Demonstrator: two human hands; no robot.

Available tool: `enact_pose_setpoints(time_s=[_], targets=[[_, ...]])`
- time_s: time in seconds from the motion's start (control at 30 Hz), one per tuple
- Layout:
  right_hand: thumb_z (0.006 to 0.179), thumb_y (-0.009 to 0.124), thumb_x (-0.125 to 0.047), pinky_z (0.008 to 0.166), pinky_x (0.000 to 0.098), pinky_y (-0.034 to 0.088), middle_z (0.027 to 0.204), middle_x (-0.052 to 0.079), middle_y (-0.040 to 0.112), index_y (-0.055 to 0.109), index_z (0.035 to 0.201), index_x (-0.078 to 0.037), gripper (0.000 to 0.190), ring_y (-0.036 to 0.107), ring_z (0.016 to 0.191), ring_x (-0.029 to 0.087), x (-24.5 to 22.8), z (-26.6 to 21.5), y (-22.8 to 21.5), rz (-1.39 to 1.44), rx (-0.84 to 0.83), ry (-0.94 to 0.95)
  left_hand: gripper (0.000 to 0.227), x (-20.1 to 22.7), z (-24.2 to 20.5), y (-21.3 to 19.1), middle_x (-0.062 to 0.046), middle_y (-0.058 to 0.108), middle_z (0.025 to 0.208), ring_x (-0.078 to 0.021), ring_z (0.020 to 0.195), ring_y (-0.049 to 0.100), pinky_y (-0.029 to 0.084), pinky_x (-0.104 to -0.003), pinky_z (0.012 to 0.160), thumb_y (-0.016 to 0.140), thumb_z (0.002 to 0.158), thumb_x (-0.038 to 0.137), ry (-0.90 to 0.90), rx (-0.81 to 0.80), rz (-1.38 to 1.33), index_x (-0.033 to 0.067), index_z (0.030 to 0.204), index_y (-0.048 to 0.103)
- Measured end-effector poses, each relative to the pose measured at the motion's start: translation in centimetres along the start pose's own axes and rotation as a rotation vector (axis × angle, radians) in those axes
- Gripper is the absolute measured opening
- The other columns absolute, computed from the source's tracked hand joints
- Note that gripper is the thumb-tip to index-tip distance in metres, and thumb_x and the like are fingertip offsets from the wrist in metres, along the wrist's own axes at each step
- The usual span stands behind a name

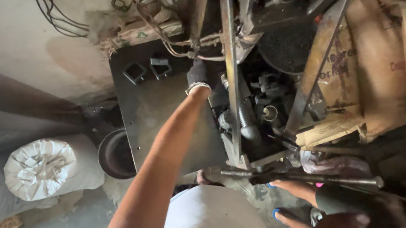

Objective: The person operates a manual press machine in a workshop. They place small metal pieces under the press, pull a lever to activate the press, and then remove the processed pieces. The person repeats this cycle multiple times throughout the clip.

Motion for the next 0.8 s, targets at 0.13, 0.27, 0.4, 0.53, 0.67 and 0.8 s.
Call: enact_pose_setpoints(time_s=[0.13, 0.27, 0.4, 0.53, 0.67, 0.8], targets=[[0.103, 0.065, -0.011, 0.067, 0.0338, 0.057, 0.097, 0.019, 0.063, 0.05, 0.131, -0.002, 0.033, 0.066, 0.077, 0.025, -1.7, -3.2, 1.6, -0.074, -0.142, -0.024, 0.052, -1.8, -0.8, -4.9, -0.022, 0.069, 0.124, -0.0428, 0.116, 0.066, 0.055, -0.05, 0.092, 0.073, 0.088, 0.04, 0.195, 0.025, -0.082, 0.0126, 0.13, 0.06], [0.096, 0.063, -0.005, 0.07, 0.0342, 0.06, 0.1, 0.02, 0.068, 0.055, 0.128, -0.001, 0.034, 0.07, 0.078, 0.026, -2.0, -5.4, 5.9, -0.063, -0.473, 0.012, 0.067, -7.2, -5.9, -9.8, -0.023, 0.068, 0.122, -0.0461, 0.112, 0.064, 0.054, -0.051, 0.089, 0.077, 0.073, 0.021, 0.275, 0.081, -0.151, 0.0099, 0.136, 0.055], [0.092, 0.064, -0.001, 0.084, 0.0332, 0.059, 0.109, 0.015, 0.07, 0.054, 0.129, 0.001, 0.038, 0.071, 0.094, 0.022, -1.2, -7.1, 10.9, -0.021, -0.642, 0.202, 0.078, -12.5, -14.5, -14.0, -0.022, 0.065, 0.127, -0.04, 0.116, 0.064, 0.055, -0.044, 0.097, 0.082, 0.068, 0.018, 0.252, 0.254, -0.257, 0.0026, 0.139, 0.052], [0.088, 0.071, 0.005, 0.084, 0.0335, 0.056, 0.107, 0.01, 0.073, 0.064, 0.121, 0.0, 0.035, 0.071, 0.091, 0.022, -0.8, -9.2, 19.8, 0.039, -0.917, -0.07, 0.083, -14.4, -21.0, -16.2, -0.025, 0.063, 0.128, -0.0422, 0.12, 0.06, 0.049, -0.044, 0.103, 0.084, 0.064, 0.016, 0.173, 0.495, -0.202, -0.002, 0.138, 0.052], [0.087, 0.084, -0.014, 0.102, 0.0385, 0.052, 0.138, 0.019, 0.062, 0.056, 0.142, -0.003, 0.063, 0.064, 0.118, 0.031, 4.6, -15.4, 30.8, -0.004, -1.127, 0.067, 0.069, -15.2, -22.1, -16.8, -0.023, 0.064, 0.126, -0.0409, 0.118, 0.061, 0.049, -0.044, 0.101, 0.086, 0.074, 0.023, 0.162, 0.493, -0.224, -0.0011, 0.132, 0.056], [0.07, 0.097, -0.027, 0.116, 0.0487, 0.037, 0.15, 0.034, 0.04, 0.021, 0.156, 0.01, 0.121, 0.044, 0.139, 0.047, 7.0, -19.9, 38.0, -0.079, -1.025, -0.01, 0.037, -17.1, -19.7, -16.9, -0.017, 0.07, 0.127, -0.0346, 0.116, 0.068, 0.055, -0.04, 0.095, 0.068, 0.099, 0.024, 0.166, 0.353, -0.271, 0.0062, 0.131, 0.066]])
Point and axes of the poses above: each hand's wrist, its own z-axis towards the middle knuckle, its own y-axis out of the palm, x = y × z, the point moved 9 cm from there along z, towards the middle knuckle
